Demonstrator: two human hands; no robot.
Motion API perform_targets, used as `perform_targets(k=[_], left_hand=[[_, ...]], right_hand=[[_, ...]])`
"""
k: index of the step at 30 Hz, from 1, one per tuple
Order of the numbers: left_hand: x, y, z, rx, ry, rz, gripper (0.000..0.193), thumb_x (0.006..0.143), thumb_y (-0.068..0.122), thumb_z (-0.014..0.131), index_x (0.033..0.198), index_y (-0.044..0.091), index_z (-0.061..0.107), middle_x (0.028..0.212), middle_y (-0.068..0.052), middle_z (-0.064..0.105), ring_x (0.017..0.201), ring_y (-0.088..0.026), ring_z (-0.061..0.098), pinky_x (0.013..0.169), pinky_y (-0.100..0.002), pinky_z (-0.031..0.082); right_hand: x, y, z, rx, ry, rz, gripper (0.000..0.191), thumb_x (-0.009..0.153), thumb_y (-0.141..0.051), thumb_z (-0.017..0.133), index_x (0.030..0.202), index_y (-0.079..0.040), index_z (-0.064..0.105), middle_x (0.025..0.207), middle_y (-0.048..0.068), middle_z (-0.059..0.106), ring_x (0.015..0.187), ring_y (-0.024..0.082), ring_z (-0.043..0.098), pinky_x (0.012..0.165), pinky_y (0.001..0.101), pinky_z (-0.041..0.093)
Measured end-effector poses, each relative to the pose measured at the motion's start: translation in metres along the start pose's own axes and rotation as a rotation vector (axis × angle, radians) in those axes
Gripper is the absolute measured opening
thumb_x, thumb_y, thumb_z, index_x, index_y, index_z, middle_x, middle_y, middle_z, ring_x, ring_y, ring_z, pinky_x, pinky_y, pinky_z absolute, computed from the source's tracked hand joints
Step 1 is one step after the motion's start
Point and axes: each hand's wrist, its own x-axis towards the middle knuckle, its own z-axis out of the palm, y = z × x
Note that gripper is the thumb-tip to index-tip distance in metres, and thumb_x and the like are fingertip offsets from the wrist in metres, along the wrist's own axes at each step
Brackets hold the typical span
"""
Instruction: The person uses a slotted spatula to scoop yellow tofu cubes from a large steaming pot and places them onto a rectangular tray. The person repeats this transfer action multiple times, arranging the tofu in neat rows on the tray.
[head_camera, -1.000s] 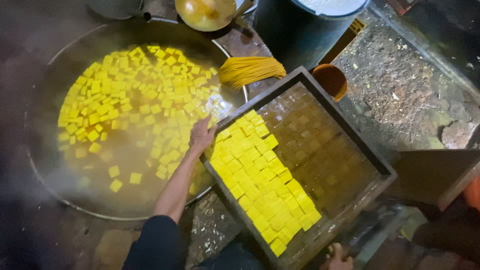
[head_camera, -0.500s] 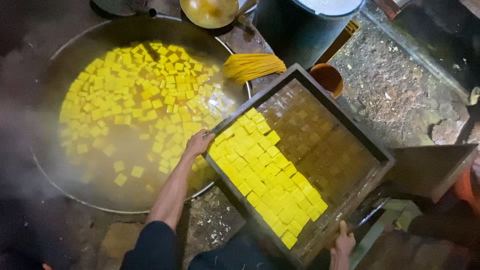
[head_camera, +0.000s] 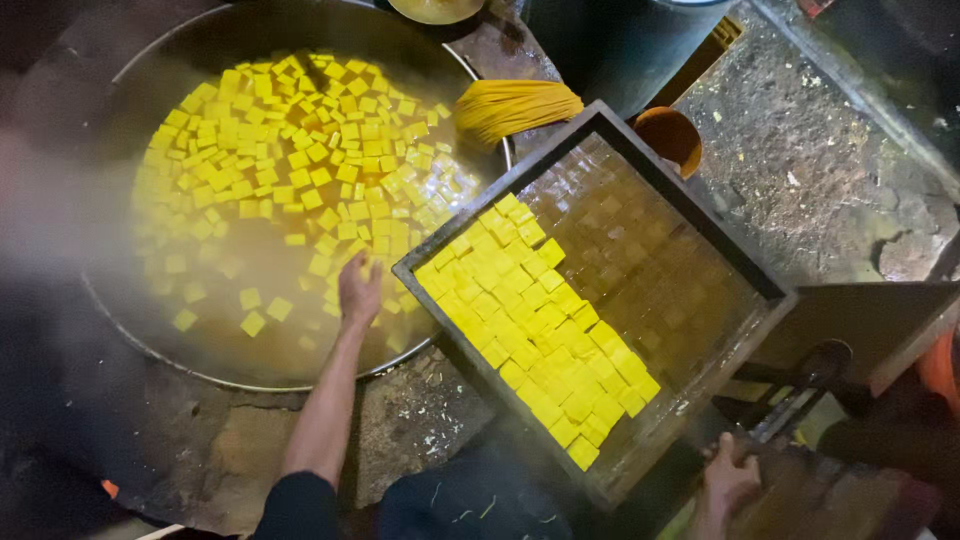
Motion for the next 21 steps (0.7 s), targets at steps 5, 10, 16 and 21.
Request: perform_targets(k=[5,10,16,21], left_hand=[[-0.031,-0.046,-0.054,0.209,0.113,-0.079,0.059,0.096,0.038,0.066,0.143,0.004,0.056,0.138,-0.023,0.06,0.13,-0.04,0.053,0.113,-0.049,0.04],[-0.057,-0.088,-0.092,0.381,0.106,-0.236,0.067,0.095,0.046,0.061,0.147,0.006,0.05,0.148,-0.028,0.047,0.139,-0.045,0.04,0.117,-0.054,0.028],[-0.078,-0.128,-0.131,0.477,-0.148,-0.2,0.068,0.102,0.052,0.049,0.148,0.001,0.048,0.152,-0.022,0.048,0.144,-0.036,0.041,0.124,-0.05,0.029],[-0.067,-0.139,-0.13,0.475,-0.195,-0.113,0.065,0.102,0.05,0.05,0.144,0.001,0.049,0.156,-0.024,0.04,0.146,-0.039,0.033,0.12,-0.055,0.023]], right_hand=[[-0.019,-0.054,0.034,-0.192,-0.056,-0.14,0.038,0.119,-0.034,0.055,0.109,0.002,0.063,0.092,0.016,0.07,0.078,0.023,0.065,0.067,0.0389,0.051],[-0.12,-0.103,0.172,0.224,-0.694,-0.399,0.042,0.115,-0.04,0.049,0.097,-0.005,0.064,0.08,0.004,0.062,0.069,0.014,0.059,0.06,0.0306,0.048],[-0.299,-0.116,0.349,-0.097,-1.324,-0.076,0.046,0.104,-0.046,0.055,0.085,-0.004,0.059,0.061,0.007,0.053,0.048,0.021,0.047,0.045,0.0406,0.037],[-0.376,-0.112,0.437,-0.489,-1.301,-0.626,0.057,0.096,-0.053,0.06,0.101,0.002,0.074,0.073,0.014,0.072,0.072,0.025,0.071,0.068,0.0407,0.052]])
